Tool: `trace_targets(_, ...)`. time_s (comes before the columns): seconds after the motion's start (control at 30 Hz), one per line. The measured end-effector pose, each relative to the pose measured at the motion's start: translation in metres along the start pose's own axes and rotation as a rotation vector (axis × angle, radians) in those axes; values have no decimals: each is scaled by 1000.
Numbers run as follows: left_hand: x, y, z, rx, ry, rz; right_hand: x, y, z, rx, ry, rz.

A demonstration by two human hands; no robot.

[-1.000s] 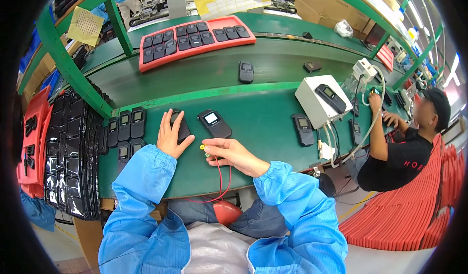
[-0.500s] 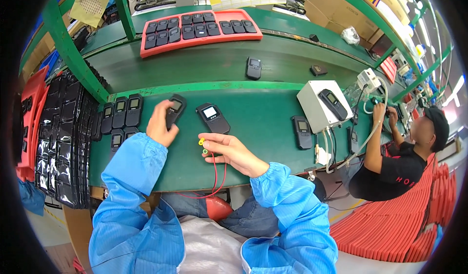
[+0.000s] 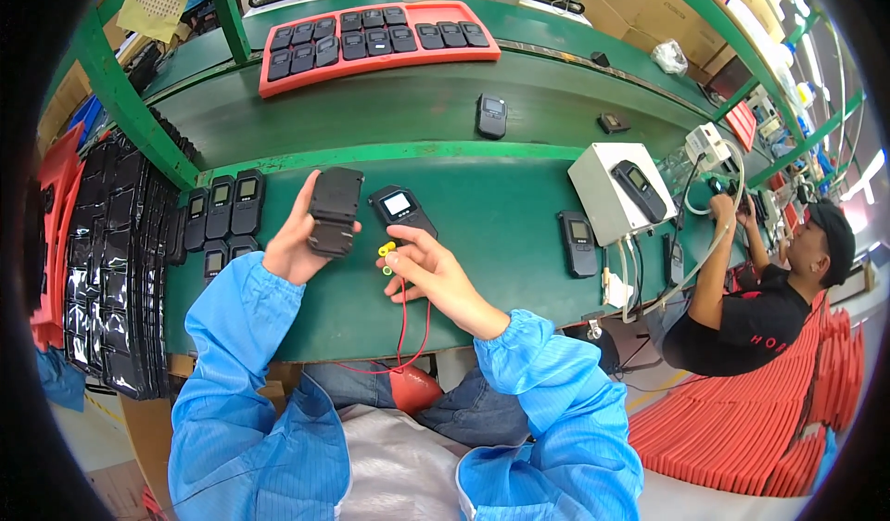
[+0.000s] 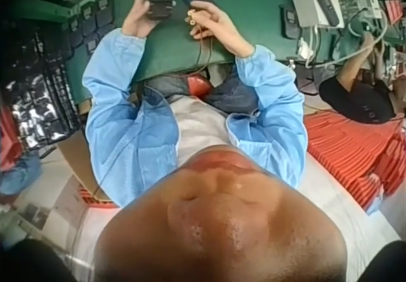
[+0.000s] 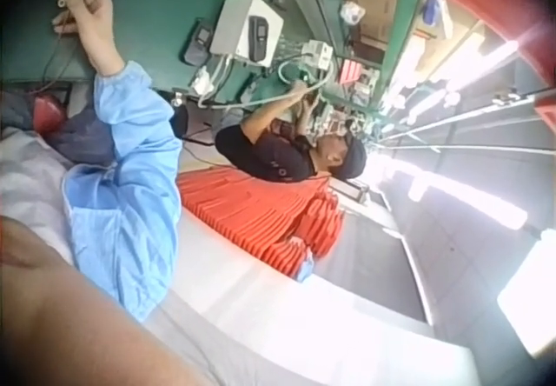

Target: Insert batteries into handheld electronic devices and line them up on an assembly line workbench.

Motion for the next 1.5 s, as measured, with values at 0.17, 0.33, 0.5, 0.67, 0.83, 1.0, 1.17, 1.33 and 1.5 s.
trace_targets(0.17,7,-19,-8,86,-187,416,-3,5,4,-96,111,-13)
trace_targets(0.33,16,-30,-16,59,-81,378,-2,3,5,-56,280,-93)
trace_targets(0.5,13,-25,-18,31,-155,382,16,-4,-3,-120,383,-398)
trace_targets(0.67,12,-32,-21,-36,-165,463,15,-3,-1,-165,412,-534)
trace_targets(0.83,12,-33,-25,-63,-271,473,10,-20,-5,-84,442,-479)
trace_targets(1.0,13,-29,-23,-89,-312,478,12,-25,-7,-101,645,-848)
trace_targets(1.17,14,-33,-28,-82,-325,552,18,-26,-8,-130,608,-869)
trace_targets(1.33,16,-39,-26,23,-486,681,20,-24,-8,-135,669,-891)
trace_targets(1.5,24,-39,-36,16,-523,669,17,-21,-5,-133,627,-924)
Point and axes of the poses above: each hand's wrist, its own z-axis towards the middle knuckle, its own y-axis out of the back of the hand, x = y × z, the point moved 7 cm from there along z, towards the middle knuckle, and after that the axes turned 7 degrees about z, right-handed, at the moved point
